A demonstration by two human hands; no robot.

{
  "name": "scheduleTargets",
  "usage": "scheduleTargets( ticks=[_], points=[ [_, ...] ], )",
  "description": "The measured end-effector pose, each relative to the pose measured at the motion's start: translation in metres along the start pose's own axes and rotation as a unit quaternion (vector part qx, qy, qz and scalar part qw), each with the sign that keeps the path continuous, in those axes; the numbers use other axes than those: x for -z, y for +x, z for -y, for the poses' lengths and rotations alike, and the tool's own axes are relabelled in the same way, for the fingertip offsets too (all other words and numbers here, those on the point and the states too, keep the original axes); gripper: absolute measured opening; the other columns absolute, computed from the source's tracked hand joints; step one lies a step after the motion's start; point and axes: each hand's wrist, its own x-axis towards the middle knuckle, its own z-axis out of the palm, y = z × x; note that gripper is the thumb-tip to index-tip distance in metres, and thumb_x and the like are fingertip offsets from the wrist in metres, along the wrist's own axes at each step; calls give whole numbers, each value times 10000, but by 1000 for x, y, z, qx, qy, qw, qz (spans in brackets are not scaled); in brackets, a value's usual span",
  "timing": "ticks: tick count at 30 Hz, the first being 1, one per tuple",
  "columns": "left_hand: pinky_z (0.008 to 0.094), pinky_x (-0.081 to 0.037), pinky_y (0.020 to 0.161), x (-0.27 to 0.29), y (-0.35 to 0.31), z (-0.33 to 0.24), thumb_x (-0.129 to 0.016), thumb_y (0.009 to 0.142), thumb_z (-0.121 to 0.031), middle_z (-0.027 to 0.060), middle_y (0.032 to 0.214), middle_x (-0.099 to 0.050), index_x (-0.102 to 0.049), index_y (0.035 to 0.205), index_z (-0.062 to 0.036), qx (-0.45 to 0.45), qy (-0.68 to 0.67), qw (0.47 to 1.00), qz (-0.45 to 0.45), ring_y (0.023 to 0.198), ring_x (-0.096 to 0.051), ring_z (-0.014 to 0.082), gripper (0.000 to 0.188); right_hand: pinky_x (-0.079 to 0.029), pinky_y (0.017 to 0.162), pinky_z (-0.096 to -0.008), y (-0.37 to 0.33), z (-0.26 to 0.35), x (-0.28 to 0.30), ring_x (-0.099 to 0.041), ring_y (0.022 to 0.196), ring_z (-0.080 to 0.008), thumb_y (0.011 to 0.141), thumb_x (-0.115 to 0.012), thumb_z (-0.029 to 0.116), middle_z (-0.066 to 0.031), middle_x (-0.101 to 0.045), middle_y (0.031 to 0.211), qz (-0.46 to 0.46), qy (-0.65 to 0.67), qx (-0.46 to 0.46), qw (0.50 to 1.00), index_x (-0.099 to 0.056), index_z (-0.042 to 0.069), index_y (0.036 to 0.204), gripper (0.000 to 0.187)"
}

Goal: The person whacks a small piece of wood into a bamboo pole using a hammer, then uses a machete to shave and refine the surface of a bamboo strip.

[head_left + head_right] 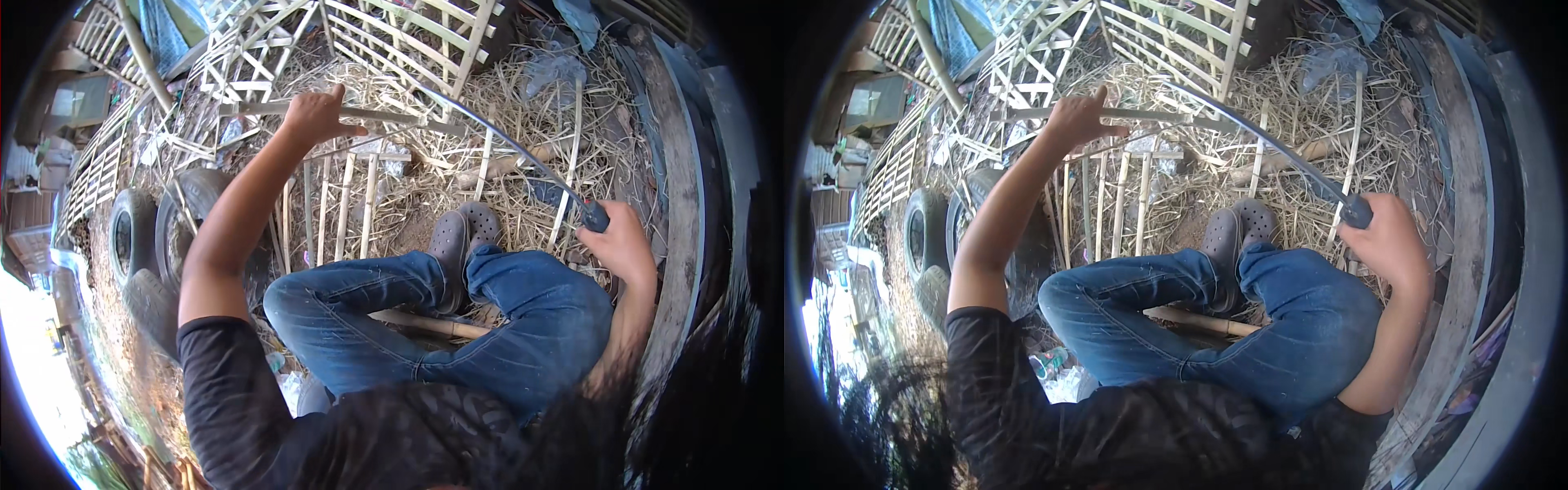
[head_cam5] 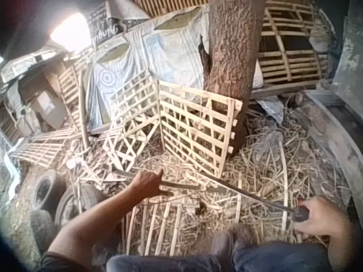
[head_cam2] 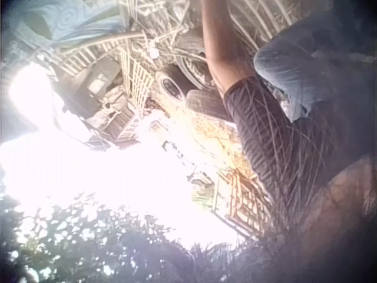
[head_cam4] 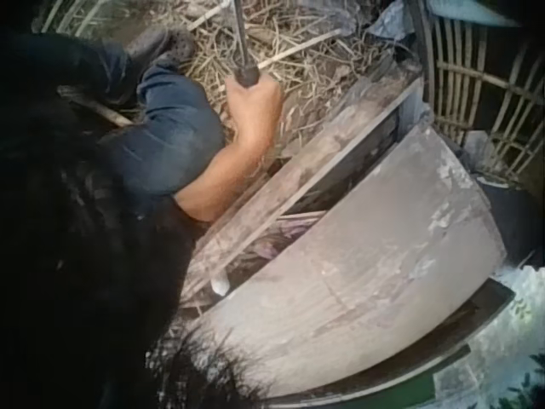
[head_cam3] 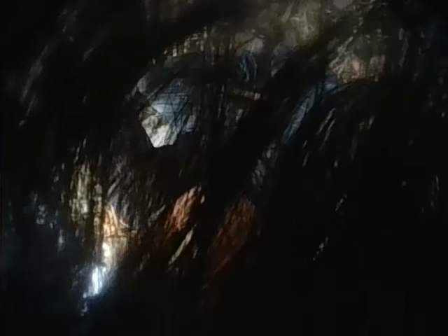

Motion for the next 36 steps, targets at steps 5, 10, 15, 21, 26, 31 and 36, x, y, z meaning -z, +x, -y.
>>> scheduleTargets(
  ticks=[5,10,15,21,26,31,36],
  points=[
    [426,-486,899,4,-68,8,-519,780,-722,377,1121,-545,-207,1312,154,94,-225,966,81,1075,-578,411,1071,-428,548,-357,9,3,-17,-539,520,-216,694,-728,171,-129,-544,569,23,45,59,997,-595,-47,729,258],
    [376,-526,848,-15,-120,-9,-617,838,-540,399,1213,-446,-131,1289,181,142,-435,887,61,1007,-603,363,980,-420,549,-298,19,45,-42,-491,572,-95,748,-751,190,-32,-564,616,97,83,119,985,-606,-39,766,272],
    [288,-529,599,13,-163,-66,-641,887,-252,182,1108,-518,-46,1356,90,135,-659,729,125,739,-573,182,831,-438,568,-327,17,71,-70,-546,555,-144,744,-743,235,-68,-585,588,109,190,170,961,-610,-9,713,279],
    [285,-454,615,16,-185,-101,-500,967,-218,2,744,-448,-204,1402,-56,49,-829,543,126,615,-451,94,550,-463,600,-338,13,74,-70,-591,593,-165,735,-754,244,-90,-630,641,95,186,170,963,-639,-17,761,287],
    [322,-423,686,-9,-176,-99,-301,951,-602,25,723,-476,-546,1118,-39,53,-928,355,99,678,-483,169,636,-461,598,-335,7,69,-66,-576,580,-160,735,-751,235,-93,-622,636,82,168,171,967,-646,-22,760,279],
    [386,-473,764,-41,-159,-77,-224,954,-560,104,768,-602,-588,1014,-25,-43,-959,280,15,827,-612,282,650,-416,562,-288,9,61,-65,-498,583,-89,750,-745,193,-17,-589,642,126,153,155,968,-639,-30,804,252],
    [408,-502,849,-39,-148,-50,-152,832,-792,184,873,-650,-586,1062,9,-84,-970,222,-61,990,-621,349,939,-447,587,-311,13,58,-66,-560,585,-133,738,-740,212,-66,-616,632,106,168,153,968,-636,-13,735,248]
  ],
)
